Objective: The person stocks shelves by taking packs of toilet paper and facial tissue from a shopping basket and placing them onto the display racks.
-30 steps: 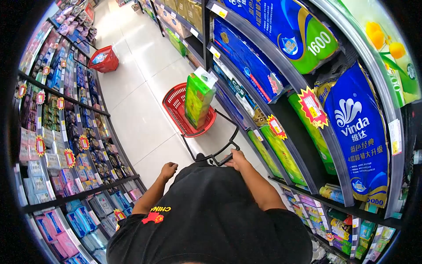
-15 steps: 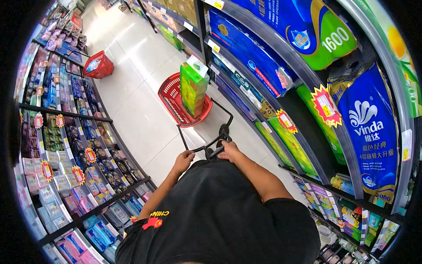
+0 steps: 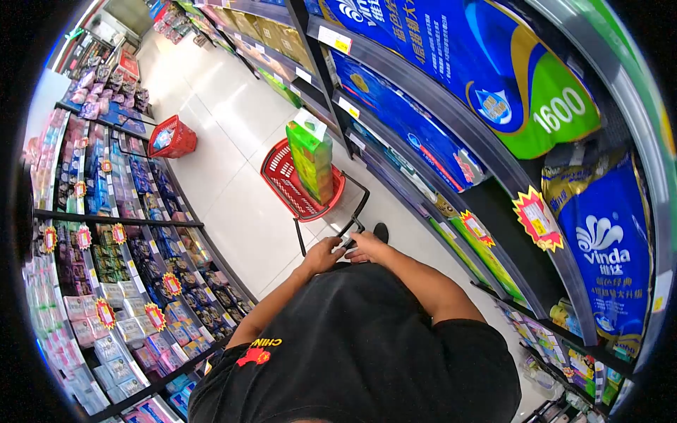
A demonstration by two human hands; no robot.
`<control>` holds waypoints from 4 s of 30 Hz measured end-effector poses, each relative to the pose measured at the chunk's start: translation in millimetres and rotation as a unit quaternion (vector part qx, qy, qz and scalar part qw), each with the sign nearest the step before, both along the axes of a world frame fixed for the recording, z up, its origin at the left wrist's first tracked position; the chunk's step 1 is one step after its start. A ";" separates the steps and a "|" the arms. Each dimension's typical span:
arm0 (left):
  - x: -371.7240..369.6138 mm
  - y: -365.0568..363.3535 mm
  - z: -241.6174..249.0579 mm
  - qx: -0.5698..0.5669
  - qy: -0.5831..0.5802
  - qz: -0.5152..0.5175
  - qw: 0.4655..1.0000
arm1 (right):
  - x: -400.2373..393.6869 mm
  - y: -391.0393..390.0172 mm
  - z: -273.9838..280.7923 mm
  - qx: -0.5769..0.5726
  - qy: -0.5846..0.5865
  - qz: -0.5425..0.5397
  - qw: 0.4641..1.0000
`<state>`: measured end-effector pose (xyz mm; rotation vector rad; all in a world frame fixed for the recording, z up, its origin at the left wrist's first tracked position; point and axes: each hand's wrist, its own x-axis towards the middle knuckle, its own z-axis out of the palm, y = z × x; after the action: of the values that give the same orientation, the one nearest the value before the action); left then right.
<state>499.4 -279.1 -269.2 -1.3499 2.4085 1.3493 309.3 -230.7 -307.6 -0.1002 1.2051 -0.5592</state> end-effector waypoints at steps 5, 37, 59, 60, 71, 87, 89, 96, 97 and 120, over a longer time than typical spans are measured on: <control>-11.1 -23.7 -4.8 0.006 -0.031 -0.020 0.999 | -2.7 -25.9 4.4 -0.012 0.010 0.030 0.999; 20.9 -199.6 3.3 -0.079 -0.088 -0.111 0.987 | -16.5 -48.8 -6.2 0.006 0.291 -0.181 0.939; 58.3 -221.6 -61.2 0.024 -0.068 0.027 0.997 | -163.0 56.0 43.4 -0.091 0.318 -0.608 0.722; 56.2 -223.5 -60.3 0.034 -0.064 0.040 0.997 | -171.7 49.5 55.3 -0.108 0.314 -0.625 0.707; -64.9 -309.5 18.3 0.021 0.206 0.201 0.957 | -223.5 5.8 101.7 -0.062 0.321 -0.672 0.665; -248.6 -369.4 152.8 -0.342 0.242 0.100 0.902 | -241.0 29.5 127.5 -0.177 0.371 -0.660 0.629; -257.1 -376.5 150.3 -0.409 0.282 0.060 0.866 | -238.6 24.4 135.2 -0.181 0.393 -0.658 0.616; -272.2 -391.4 134.2 -0.354 0.374 0.070 0.854 | -251.4 27.6 99.2 -0.160 0.572 -0.489 0.639; -272.2 -390.8 134.5 -0.362 0.344 0.072 0.864 | -251.5 27.2 95.3 -0.142 0.586 -0.486 0.632; -233.8 -382.7 163.3 -0.302 0.224 0.060 0.925 | -188.5 6.8 174.9 -0.127 0.494 -0.617 0.600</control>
<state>265.6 -661.8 -105.9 -1.4397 3.3024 1.0633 120.7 -223.9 -132.7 0.2747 2.2183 -2.1228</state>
